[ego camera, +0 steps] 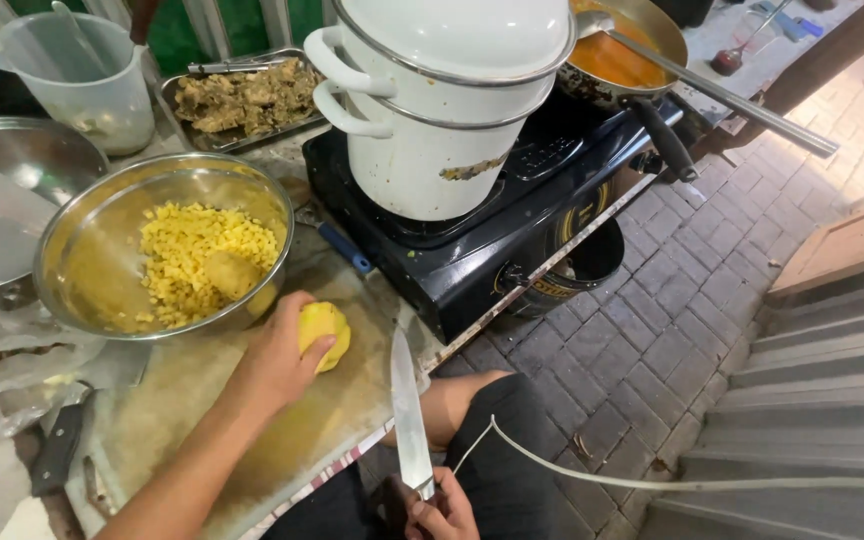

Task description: Dicing peeled potato slices into small cubes on a wooden cutting board using a kitchen knife.

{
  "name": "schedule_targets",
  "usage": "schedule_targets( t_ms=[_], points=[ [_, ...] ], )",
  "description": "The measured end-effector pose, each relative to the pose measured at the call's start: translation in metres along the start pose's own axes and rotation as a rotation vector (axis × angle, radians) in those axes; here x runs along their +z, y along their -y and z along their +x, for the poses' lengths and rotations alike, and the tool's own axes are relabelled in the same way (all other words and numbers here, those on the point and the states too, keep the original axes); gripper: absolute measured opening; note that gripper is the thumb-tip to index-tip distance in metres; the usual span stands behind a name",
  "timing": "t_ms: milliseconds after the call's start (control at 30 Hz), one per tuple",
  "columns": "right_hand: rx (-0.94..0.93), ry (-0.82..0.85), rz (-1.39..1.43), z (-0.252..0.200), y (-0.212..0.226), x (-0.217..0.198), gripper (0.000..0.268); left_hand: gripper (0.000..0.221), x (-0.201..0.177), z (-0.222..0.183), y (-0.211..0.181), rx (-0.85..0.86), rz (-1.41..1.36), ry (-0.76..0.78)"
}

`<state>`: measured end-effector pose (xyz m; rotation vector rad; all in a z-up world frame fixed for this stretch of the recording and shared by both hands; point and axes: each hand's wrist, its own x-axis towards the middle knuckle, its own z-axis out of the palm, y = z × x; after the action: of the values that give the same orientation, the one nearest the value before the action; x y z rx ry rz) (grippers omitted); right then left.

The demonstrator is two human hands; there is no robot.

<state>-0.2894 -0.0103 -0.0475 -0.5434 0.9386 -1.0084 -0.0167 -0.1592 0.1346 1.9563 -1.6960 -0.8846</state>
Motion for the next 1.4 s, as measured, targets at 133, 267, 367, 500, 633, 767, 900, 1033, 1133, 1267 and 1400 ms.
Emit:
schedule_targets(
  t_ms=[133, 267, 367, 500, 633, 767, 900, 1033, 1133, 1267, 1400],
  points=[
    [-0.056, 0.035, -0.220, -0.026, 0.032, 0.029, 0.018, 0.048, 0.058, -0.037, 0.075, -0.031, -0.438, -0.404],
    [-0.063, 0.265, -0.810, -0.030, 0.077, 0.044, 0.026, 0.046, 0.113, -0.086, 0.119, -0.338, -0.591, -0.516],
    [0.232, 0.315, -1.280, -0.021, 0.102, 0.067, 0.057, 0.050, 0.114, -0.107, 0.121, -0.285, -0.518, -0.590],
    [0.293, 0.342, -1.471, -0.013, 0.111, 0.091, 0.059, 0.068, 0.080, -0.124, 0.114, -0.262, -0.132, -0.417],
    [0.245, 0.394, -1.509, -0.004, 0.107, 0.095, 0.060, 0.109, 0.056, -0.128, 0.101, -0.021, 0.049, -0.204],
    [0.322, 0.383, -1.518, -0.002, 0.105, 0.100, 0.060, 0.127, 0.071, -0.113, 0.107, -0.089, 0.215, 0.034],
    [0.245, 0.390, -1.500, -0.006, 0.094, 0.090, 0.062, 0.109, 0.086, -0.110, 0.123, 0.142, 0.232, -0.210],
    [0.191, 0.447, -1.475, -0.009, 0.085, 0.085, 0.064, 0.088, 0.075, -0.112, 0.110, 0.194, 0.158, -0.215],
    [0.028, 0.548, -1.451, -0.013, 0.078, 0.079, 0.063, 0.092, 0.080, -0.112, 0.112, 0.252, 0.384, -0.294],
    [-0.026, 0.552, -1.460, -0.018, 0.079, 0.080, 0.063, 0.097, 0.081, -0.110, 0.112, 0.283, 0.550, -0.344],
    [-0.085, 0.487, -1.529, -0.024, 0.077, 0.072, 0.063, 0.095, 0.077, -0.111, 0.113, 0.277, 0.485, -0.296]
  ],
)
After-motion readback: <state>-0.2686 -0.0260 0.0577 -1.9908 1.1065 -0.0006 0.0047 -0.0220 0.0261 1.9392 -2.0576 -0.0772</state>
